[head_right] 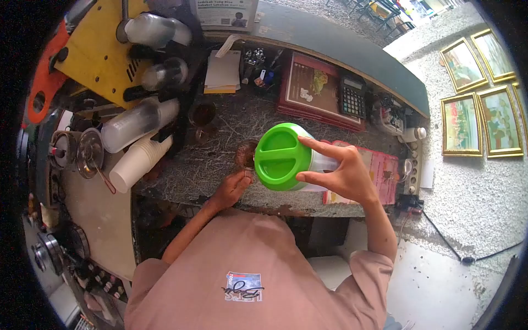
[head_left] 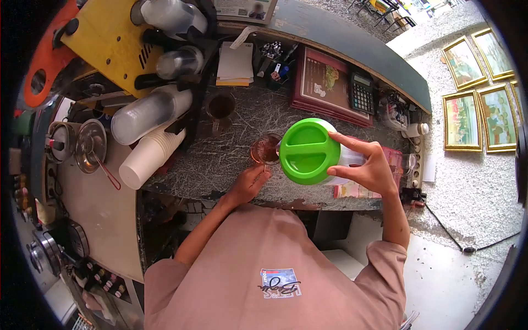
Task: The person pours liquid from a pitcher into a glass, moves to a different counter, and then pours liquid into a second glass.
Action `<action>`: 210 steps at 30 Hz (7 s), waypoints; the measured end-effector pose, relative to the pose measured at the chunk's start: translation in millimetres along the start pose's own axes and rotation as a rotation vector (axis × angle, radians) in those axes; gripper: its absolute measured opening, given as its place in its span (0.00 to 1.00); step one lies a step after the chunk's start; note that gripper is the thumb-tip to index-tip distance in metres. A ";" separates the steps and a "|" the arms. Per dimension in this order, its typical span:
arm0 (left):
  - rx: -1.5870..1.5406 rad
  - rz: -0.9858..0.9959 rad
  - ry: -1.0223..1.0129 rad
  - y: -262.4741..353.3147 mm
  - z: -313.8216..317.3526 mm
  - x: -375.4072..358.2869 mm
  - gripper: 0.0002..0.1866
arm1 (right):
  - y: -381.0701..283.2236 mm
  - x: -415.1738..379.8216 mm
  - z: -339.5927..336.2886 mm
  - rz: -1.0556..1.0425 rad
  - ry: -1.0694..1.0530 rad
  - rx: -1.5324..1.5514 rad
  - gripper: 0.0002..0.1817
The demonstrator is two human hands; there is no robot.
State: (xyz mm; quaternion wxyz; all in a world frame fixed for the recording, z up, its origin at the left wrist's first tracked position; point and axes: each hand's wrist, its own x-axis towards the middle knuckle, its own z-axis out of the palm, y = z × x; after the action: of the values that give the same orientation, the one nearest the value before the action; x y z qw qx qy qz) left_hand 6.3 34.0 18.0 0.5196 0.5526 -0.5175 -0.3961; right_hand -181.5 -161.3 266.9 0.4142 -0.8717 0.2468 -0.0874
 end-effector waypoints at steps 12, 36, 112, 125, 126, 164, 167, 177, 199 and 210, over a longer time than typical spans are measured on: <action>-0.188 -0.094 -0.033 3.6 -3.5 2.3 0.16 | 70.9 -83.8 27.8 0.108 0.910 0.764 0.29; -0.340 -0.261 0.065 15.5 6.3 0.3 0.13 | 207.4 -137.8 25.0 0.181 1.643 0.475 0.25; 0.191 -0.540 1.494 91.6 -217.2 -455.9 0.44 | -230.3 57.4 661.7 -0.713 -0.673 0.359 0.38; 0.150 -0.595 1.663 81.7 -221.2 -501.6 0.42 | -261.5 51.4 710.3 -0.795 -0.853 0.300 0.40; 0.187 -0.590 1.668 79.5 -222.1 -503.1 0.42 | -264.0 52.2 711.2 -0.804 -0.846 0.287 0.40; 0.162 -0.537 1.506 84.9 -332.4 -580.6 0.42 | -323.2 78.6 803.9 -0.916 -0.698 0.244 0.35; 0.189 -0.544 1.529 79.8 -328.9 -579.4 0.42 | -323.3 85.0 801.0 -0.940 -0.759 0.292 0.36; 0.078 -0.272 1.735 45.1 -303.4 -573.6 0.46 | -315.2 90.3 799.1 -0.891 -0.844 0.276 0.42; 0.368 -0.508 2.103 -7.7 -267.6 -549.6 0.16 | -334.2 86.7 780.0 -0.883 -0.772 0.211 0.38; 0.371 -0.413 2.201 -20.8 -267.5 -543.0 0.14 | -311.2 84.6 780.3 -0.892 -0.765 0.220 0.44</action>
State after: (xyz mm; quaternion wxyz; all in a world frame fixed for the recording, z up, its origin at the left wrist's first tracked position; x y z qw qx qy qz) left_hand 188.7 610.4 -17.7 0.5272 0.7437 0.2707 0.3094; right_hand 281.3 492.5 0.0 0.4849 -0.8126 -0.3204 0.0422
